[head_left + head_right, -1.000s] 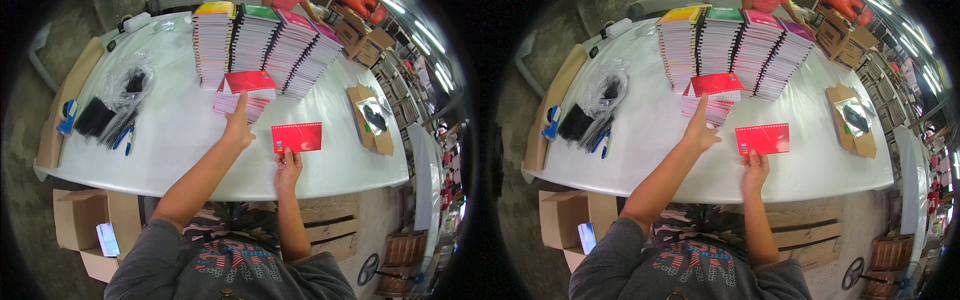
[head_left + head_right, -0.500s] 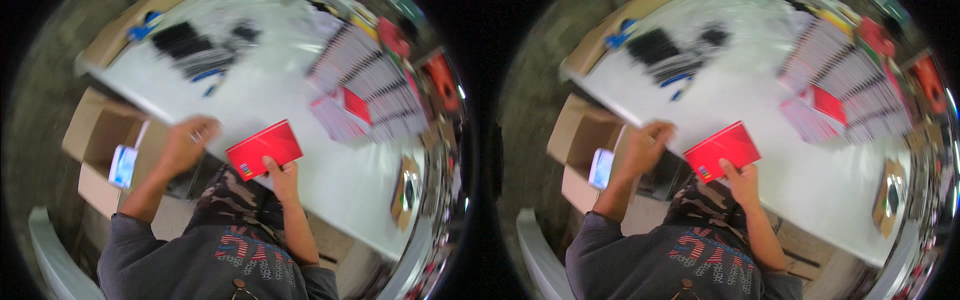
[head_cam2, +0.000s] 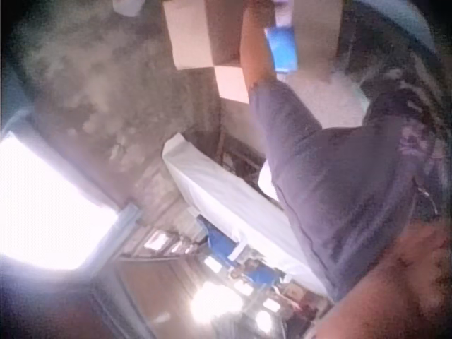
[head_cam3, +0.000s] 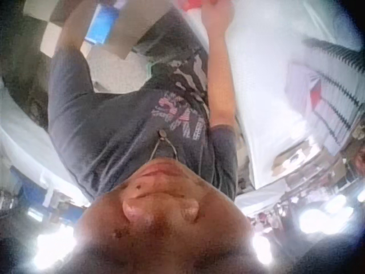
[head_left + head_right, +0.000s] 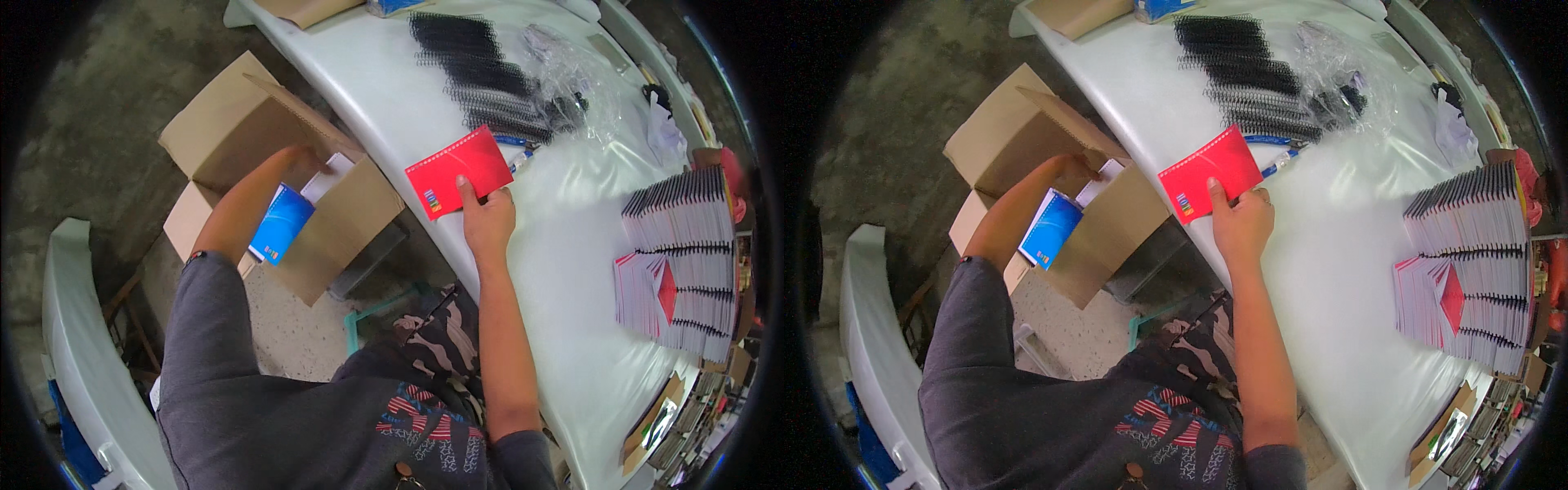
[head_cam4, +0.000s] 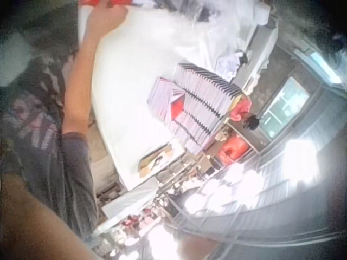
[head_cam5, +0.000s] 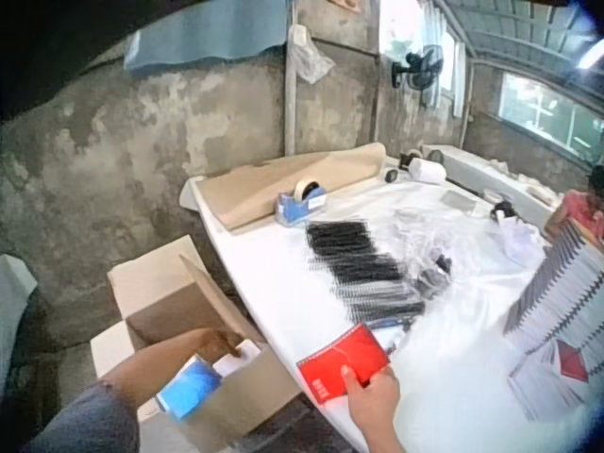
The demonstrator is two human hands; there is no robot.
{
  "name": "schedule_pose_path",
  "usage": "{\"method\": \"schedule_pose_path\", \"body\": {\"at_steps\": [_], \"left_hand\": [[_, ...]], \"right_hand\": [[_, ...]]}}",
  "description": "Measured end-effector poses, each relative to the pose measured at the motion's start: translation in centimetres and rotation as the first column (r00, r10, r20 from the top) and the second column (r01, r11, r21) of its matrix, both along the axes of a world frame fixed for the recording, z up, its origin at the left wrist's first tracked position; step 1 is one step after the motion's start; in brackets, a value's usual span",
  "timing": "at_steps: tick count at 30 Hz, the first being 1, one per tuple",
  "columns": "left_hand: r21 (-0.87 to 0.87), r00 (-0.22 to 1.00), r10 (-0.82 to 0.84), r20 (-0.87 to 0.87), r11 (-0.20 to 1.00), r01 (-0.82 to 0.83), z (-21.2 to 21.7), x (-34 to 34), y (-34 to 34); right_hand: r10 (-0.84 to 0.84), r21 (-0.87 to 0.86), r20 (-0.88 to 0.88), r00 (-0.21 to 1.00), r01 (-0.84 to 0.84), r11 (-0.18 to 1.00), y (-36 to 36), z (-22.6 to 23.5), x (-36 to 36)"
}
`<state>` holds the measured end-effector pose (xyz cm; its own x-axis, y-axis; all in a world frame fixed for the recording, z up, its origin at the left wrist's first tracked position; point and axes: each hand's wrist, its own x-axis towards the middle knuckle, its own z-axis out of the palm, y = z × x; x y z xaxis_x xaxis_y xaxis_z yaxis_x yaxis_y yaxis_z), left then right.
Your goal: The person trims the excess spiral coil from a stack of notebooks using pliers, then organizes several individual notebooks into a shipping box and inserts spiral coils into new notebook covers.
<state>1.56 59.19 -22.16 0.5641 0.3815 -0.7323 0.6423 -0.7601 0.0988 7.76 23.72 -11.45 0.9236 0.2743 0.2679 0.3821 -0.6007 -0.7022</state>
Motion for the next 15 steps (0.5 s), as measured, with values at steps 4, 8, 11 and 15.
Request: {"method": "schedule_pose_path", "body": {"at_steps": [4,8,11,15], "left_hand": [[-0.284,0.991,-0.001,-0.132,0.958,-0.037,-3.0,0.5,0.2],[-0.469,0.979,0.046,-0.201,0.872,-0.137,-5.4,0.0,0.6],[-0.527,0.971,0.069,-0.23,0.83,-0.184,-6.3,-0.1,0.9],[-0.561,0.967,0.077,-0.241,0.802,-0.204,-6.4,0.8,0.9]], "right_hand": [[0.045,0.174,-0.06,0.997,-0.034,0.984,0.7,0.5,-0.4],[0.044,0.06,0.003,0.999,-0.044,0.997,0.7,0.7,-0.6],[0.044,0.051,0.031,0.999,-0.045,0.998,1.0,0.9,-0.7],[0.063,0.052,0.016,0.998,-0.063,0.997,0.9,1.6,-0.7]]}}
